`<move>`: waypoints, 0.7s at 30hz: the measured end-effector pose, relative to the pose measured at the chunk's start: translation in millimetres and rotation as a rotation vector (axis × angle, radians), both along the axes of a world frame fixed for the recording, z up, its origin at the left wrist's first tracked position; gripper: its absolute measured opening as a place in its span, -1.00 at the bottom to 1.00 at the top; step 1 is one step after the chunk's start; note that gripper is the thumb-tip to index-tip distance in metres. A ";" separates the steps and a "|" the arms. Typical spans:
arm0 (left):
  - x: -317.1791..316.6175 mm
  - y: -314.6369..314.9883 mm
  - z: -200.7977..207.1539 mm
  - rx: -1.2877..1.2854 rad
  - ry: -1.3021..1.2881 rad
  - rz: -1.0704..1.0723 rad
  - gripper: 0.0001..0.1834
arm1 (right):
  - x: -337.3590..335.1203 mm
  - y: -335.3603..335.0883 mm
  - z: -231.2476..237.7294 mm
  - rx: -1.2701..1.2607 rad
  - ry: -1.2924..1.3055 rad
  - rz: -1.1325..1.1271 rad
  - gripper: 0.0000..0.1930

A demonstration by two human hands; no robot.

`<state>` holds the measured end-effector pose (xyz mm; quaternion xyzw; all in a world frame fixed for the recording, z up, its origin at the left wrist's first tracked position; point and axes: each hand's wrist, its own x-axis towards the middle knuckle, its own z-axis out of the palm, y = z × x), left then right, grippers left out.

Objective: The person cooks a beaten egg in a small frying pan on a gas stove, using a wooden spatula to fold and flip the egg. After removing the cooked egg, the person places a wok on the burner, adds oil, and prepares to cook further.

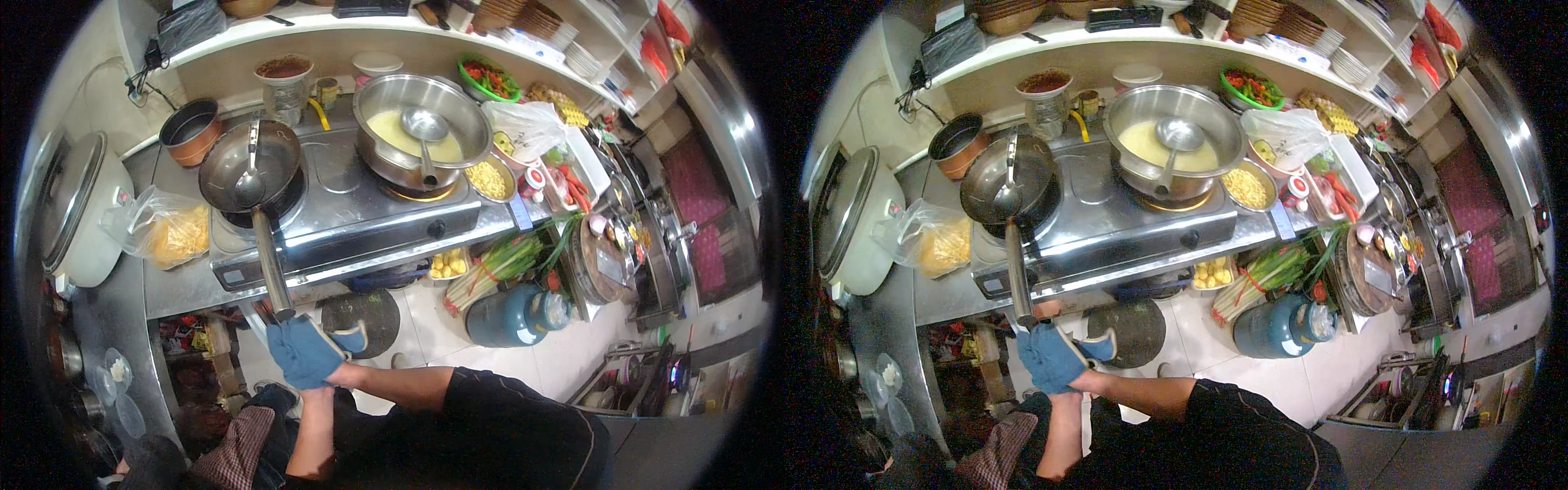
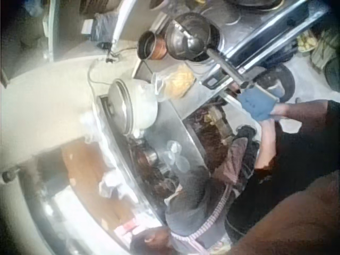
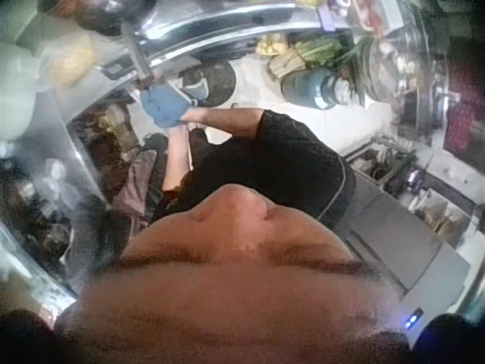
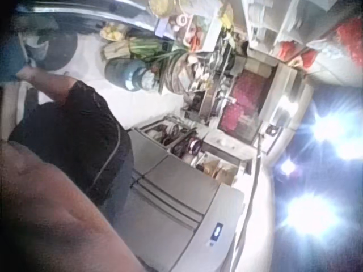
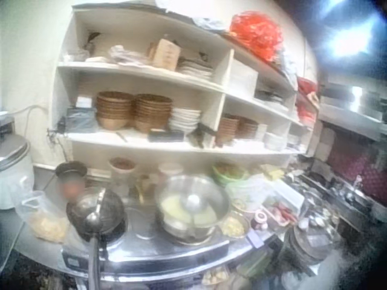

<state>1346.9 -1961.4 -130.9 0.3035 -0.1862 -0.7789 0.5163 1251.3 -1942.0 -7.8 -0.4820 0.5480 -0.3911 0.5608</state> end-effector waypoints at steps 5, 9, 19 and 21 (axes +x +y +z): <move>13.1 -30.9 -6.4 -0.334 -0.270 -0.006 -0.58 | 27.6 7.1 -24.5 -0.248 -0.105 -0.200 -0.48; 61.3 -52.3 -8.0 0.137 -0.160 -0.033 -0.59 | 45.0 18.3 -59.7 -0.062 0.065 0.135 -0.32; 70.6 1.4 -14.8 0.653 0.298 -0.322 -0.45 | 55.3 1.0 -167.6 0.055 -0.192 -0.074 -0.69; 73.0 -7.3 -15.0 0.713 0.069 -0.276 -0.46 | 61.0 2.0 -167.5 0.009 0.088 0.017 -0.67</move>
